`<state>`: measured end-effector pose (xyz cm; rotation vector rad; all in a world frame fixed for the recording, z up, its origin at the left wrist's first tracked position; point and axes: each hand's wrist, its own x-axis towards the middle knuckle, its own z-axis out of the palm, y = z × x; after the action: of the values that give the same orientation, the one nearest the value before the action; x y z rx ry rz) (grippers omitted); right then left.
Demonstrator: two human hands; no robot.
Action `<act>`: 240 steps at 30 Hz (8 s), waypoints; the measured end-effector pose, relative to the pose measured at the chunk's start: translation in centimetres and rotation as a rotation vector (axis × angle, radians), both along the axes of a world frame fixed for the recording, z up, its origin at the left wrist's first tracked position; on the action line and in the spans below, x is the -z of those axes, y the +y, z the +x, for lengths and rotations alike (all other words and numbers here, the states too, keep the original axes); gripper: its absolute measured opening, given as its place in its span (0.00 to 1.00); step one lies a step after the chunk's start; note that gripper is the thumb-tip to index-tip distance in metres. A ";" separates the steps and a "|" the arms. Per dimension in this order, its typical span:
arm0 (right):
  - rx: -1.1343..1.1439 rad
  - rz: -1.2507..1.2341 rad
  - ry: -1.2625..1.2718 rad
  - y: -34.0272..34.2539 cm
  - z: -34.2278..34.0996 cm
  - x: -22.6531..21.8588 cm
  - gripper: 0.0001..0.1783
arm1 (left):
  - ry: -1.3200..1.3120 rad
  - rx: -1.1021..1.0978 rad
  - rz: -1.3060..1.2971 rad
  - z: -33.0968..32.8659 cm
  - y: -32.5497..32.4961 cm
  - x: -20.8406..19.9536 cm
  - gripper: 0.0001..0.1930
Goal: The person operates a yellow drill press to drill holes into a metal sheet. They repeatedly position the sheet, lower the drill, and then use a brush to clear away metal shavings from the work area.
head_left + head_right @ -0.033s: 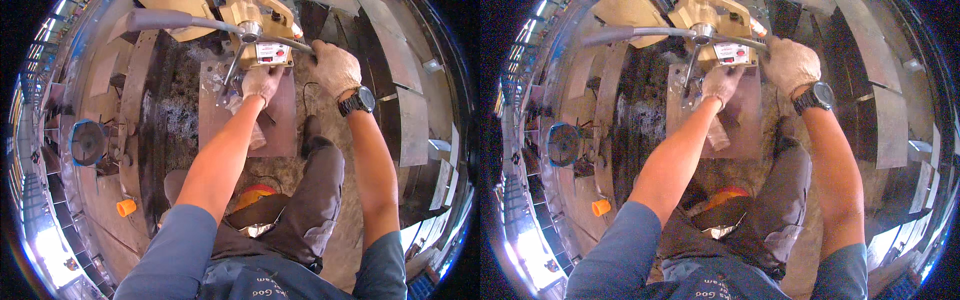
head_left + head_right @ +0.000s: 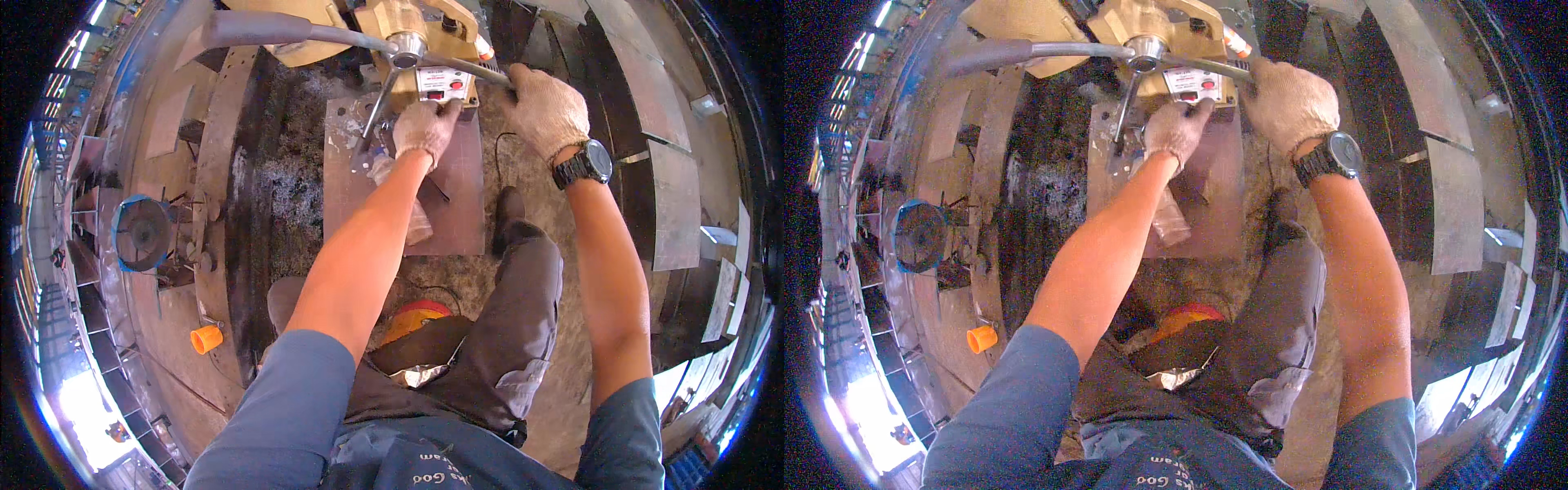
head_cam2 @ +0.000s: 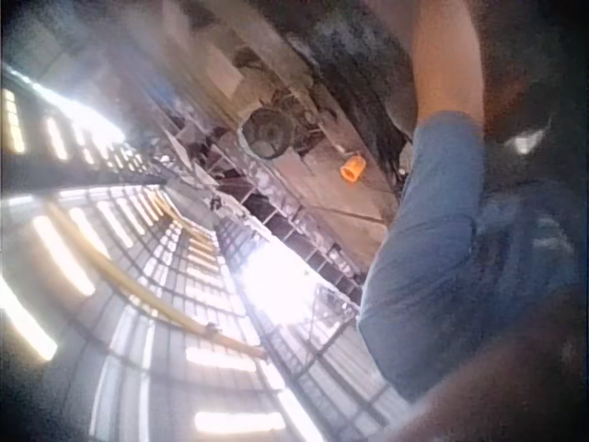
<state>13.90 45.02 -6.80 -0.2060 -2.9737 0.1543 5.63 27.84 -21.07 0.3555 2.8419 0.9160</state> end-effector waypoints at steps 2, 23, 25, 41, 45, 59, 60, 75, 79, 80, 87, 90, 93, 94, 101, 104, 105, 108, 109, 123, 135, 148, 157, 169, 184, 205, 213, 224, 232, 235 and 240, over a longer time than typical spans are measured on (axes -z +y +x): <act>0.000 0.003 0.005 0.4 -0.3 0.7 0.20 | 0.138 -0.064 -0.023 -0.9 0.8 -0.4 0.35; 0.046 -0.512 -0.148 -2.3 -2.0 11.0 0.19 | -0.262 0.105 -0.423 8.0 -1.8 4.6 0.14; 0.050 -0.580 -0.149 -2.8 -2.1 12.2 0.20 | 0.008 0.009 -0.349 9.5 -2.7 4.0 0.16; 0.093 -0.743 -0.097 -6.7 -2.9 15.1 0.26 | -0.734 -0.651 1.221 14.6 -15.6 -3.8 0.15; 0.151 -0.737 -0.091 -6.6 -2.9 15.4 0.24 | -0.333 -0.809 0.897 12.8 -16.7 -2.6 0.15; 0.153 -0.818 -0.090 -8.7 -3.1 14.9 0.24 | -0.283 -0.499 0.631 7.8 -17.5 0.4 0.17; 0.134 -0.820 -0.057 -9.3 -3.1 14.6 0.23 | -0.199 -0.462 0.581 7.2 -18.4 1.3 0.16; 0.128 -0.803 -0.041 -8.3 -3.2 15.7 0.23 | -0.257 -0.627 0.166 6.7 -24.7 7.6 0.26; 0.123 -0.824 -0.038 -8.8 -3.1 15.6 0.23 | -0.363 -0.923 0.361 10.0 -27.6 6.8 0.23; 0.123 -0.826 -0.022 -8.4 -3.1 16.1 0.24 | -0.357 -0.873 0.326 10.7 -27.4 6.5 0.23; 0.117 -0.794 -0.006 -7.9 -3.2 16.9 0.26 | 0.149 -0.060 -0.217 9.8 -30.1 6.2 0.14; 0.125 -0.790 0.020 -8.8 -3.5 17.0 0.25 | 0.284 0.227 -0.293 4.0 -33.3 6.6 0.11; 0.142 -0.818 -0.041 -8.9 -4.0 17.2 0.22 | 0.256 0.416 -0.587 -2.0 -34.2 5.5 0.13; 0.180 -0.854 -0.063 -8.5 -3.9 17.2 0.23 | 0.257 0.484 -0.664 -4.0 -33.1 4.4 0.12; 0.263 -0.946 -0.100 -8.4 -3.6 17.3 0.22 | 0.328 0.861 -0.585 -13.0 -29.8 4.9 0.21; 0.255 -0.950 -0.123 -8.6 -3.9 17.9 0.22 | 0.536 0.940 -0.777 -16.7 -31.5 7.9 0.23; 0.195 -1.050 -0.062 -9.9 -4.0 17.7 0.20 | 0.611 0.958 -0.897 -18.4 -34.8 9.6 0.23; 0.293 -1.018 -0.061 -8.5 -3.4 18.7 0.19 | 0.473 0.909 -0.970 -20.6 -27.4 7.6 0.22; 0.334 -1.033 -0.048 -8.9 -3.4 18.2 0.17 | 0.461 0.885 -0.971 -21.4 -26.0 6.7 0.21; 0.296 -1.096 -0.055 -10.0 -4.2 19.5 0.20 | 0.455 0.425 -0.891 -19.6 -32.8 2.7 0.15; 0.241 -1.063 -0.099 -10.3 -4.6 18.7 0.18 | 0.288 0.351 -0.941 -17.3 -34.8 -3.9 0.22; 0.173 -0.908 0.062 -9.4 -4.2 20.3 0.19 | 0.006 0.062 -0.282 3.7 -25.4 7.7 0.17; 0.169 -0.911 0.022 -10.2 -4.5 19.5 0.20 | 0.277 -0.343 -0.179 2.7 -30.6 9.5 0.16; 0.206 -1.021 -0.075 -10.0 -4.9 19.2 0.23 | 0.169 -0.417 -0.038 7.0 -28.7 9.4 0.19; 0.210 -1.053 -0.060 -10.2 -4.8 19.3 0.21 | -0.073 -0.222 -0.204 8.7 -24.3 8.0 0.15; 0.233 -1.025 -0.069 -10.3 -4.7 19.1 0.20 | -0.680 -0.598 0.532 12.4 -21.9 7.2 0.32; 0.220 -0.974 -0.061 -10.5 -4.7 19.5 0.20 | -0.764 -0.644 0.509 16.5 -21.6 5.6 0.30; 0.255 -1.014 -0.072 -9.7 -4.6 19.8 0.21 | -0.581 -0.649 0.606 17.3 -19.5 4.7 0.24; 0.252 -0.993 -0.110 -9.5 -4.7 19.3 0.22 | -0.583 -0.632 0.472 12.0 -18.6 7.6 0.24; 0.197 -1.043 -0.082 -9.9 -5.1 19.5 0.22 | -0.449 -0.572 0.178 13.3 -20.1 10.6 0.28; 0.190 -0.837 -0.073 -9.0 -4.2 18.5 0.23 | -0.679 -0.201 -0.347 13.9 -20.0 3.9 0.34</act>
<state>9.66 36.05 -25.30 -0.5842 -2.7361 1.3710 19.52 7.81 -25.01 -0.2456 2.3447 0.4294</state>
